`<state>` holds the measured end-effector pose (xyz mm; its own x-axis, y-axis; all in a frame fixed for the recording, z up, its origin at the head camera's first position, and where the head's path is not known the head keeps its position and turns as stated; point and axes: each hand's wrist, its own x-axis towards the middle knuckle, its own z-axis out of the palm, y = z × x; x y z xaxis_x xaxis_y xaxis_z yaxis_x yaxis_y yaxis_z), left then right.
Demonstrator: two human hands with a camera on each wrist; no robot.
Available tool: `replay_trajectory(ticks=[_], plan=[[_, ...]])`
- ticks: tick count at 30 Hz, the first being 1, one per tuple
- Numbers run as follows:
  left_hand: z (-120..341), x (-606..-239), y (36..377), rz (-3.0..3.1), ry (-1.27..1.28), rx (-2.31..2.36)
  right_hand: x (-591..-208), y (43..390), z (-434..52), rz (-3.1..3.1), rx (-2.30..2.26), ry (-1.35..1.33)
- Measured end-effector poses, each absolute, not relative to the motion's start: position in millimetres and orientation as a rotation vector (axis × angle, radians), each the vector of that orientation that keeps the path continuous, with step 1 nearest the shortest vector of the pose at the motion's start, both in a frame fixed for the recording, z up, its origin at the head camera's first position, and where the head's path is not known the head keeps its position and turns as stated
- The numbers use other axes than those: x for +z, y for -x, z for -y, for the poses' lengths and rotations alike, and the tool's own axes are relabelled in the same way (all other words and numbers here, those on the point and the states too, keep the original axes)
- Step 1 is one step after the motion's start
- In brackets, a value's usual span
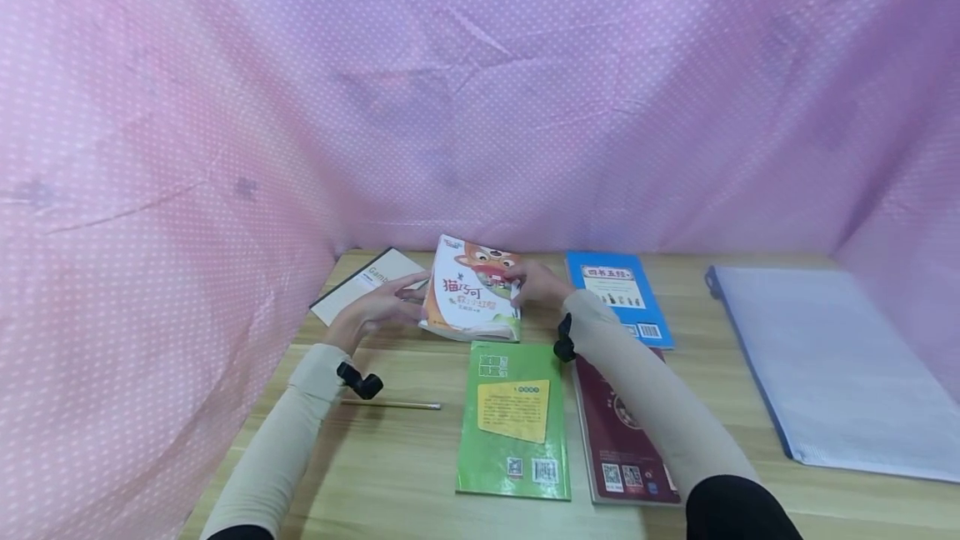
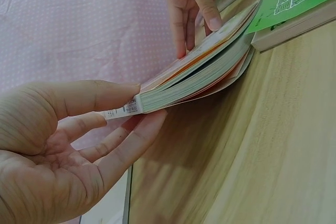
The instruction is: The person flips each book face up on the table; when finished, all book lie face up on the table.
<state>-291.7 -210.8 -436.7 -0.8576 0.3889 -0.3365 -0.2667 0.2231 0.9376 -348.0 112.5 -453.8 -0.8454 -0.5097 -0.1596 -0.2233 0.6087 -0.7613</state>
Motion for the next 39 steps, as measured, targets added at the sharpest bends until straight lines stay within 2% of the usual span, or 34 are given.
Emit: replay_trajectory(ticks=[8, 26, 39], plan=[[201.8, -440.6, 296.4, -1.98, -0.172, 1.662, -450.7, 348.3, -122.9, -2.498, -1.072, 0.574], [174.6, -462.0, 302.8, -1.96, -0.117, 1.596, -446.5, 344.0, -150.9, -2.551, -0.992, 0.659], [162.6, -464.5, 304.3, -1.993, -0.048, 1.575, -450.7, 349.4, -157.6, -2.586, -0.923, 0.609]])
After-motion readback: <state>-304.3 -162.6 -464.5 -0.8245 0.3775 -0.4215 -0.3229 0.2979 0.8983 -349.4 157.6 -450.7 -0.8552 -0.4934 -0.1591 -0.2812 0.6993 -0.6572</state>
